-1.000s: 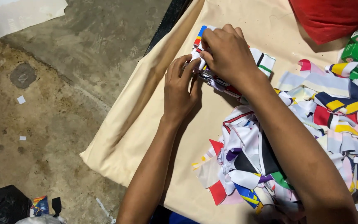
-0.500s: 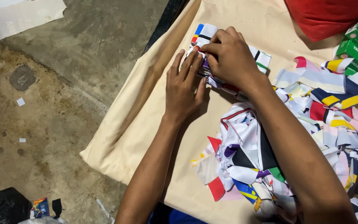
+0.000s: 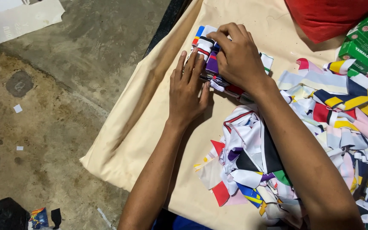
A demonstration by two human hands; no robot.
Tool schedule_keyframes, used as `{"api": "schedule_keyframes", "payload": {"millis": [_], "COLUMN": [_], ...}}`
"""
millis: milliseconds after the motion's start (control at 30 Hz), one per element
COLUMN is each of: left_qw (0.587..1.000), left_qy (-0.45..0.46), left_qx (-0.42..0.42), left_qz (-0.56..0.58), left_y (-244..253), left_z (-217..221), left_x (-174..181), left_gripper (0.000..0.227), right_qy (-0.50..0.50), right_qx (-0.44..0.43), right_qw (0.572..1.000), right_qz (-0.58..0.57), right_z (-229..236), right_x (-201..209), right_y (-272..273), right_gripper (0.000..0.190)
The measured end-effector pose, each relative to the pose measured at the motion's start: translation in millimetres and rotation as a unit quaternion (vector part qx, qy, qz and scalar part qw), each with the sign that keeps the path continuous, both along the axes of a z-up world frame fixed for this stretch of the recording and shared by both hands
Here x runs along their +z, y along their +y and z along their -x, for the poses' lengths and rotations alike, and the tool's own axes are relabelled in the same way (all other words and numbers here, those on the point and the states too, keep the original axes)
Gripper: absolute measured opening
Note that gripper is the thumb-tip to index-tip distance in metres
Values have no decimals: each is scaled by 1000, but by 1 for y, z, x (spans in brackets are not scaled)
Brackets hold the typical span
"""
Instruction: The person is picking up small fabric scraps, rolling them into bundles, and securing each bundle with a small black band.
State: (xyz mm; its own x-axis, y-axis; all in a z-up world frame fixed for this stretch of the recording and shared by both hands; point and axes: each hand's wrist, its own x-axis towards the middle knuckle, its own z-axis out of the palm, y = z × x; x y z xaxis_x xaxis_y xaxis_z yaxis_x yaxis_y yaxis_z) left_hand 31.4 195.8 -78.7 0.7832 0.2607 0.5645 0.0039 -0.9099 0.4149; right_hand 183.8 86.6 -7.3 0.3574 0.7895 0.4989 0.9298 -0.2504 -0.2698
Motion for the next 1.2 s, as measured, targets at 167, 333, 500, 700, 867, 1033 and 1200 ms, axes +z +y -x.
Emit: {"api": "schedule_keyframes", "payload": {"millis": [167, 333, 500, 700, 867, 1033, 1200], "left_qw": [999, 998, 1000, 985, 927, 895, 914], "left_qy": [31, 38, 17, -113, -102, 17, 63], "left_qx": [23, 35, 22, -123, -345, -430, -393], "left_qz": [-24, -40, -9, 51, 104, 112, 76], "left_y": [-4, -8, -11, -32, -78, -128, -154], "left_z": [-1, 0, 1, 15, 26, 38, 38], "left_x": [0, 3, 4, 31, 52, 71, 72], "left_gripper": [69, 70, 72, 54, 37, 50, 60], "right_qy": [-3, -1, -1, 61, 124, 128, 137], "right_qx": [10, 11, 23, -23, -135, -186, -198], "right_qw": [998, 999, 1000, 997, 962, 971, 969], "right_qz": [54, 40, 10, 44, 201, 77, -48], "right_z": [-6, -2, 9, 71, 124, 147, 169], "right_x": [-19, -9, 24, 47, 21, 20, 69], "right_y": [1, -6, -41, -147, -232, -288, -310], "right_gripper": [43, 42, 51, 20, 45, 20, 20]}}
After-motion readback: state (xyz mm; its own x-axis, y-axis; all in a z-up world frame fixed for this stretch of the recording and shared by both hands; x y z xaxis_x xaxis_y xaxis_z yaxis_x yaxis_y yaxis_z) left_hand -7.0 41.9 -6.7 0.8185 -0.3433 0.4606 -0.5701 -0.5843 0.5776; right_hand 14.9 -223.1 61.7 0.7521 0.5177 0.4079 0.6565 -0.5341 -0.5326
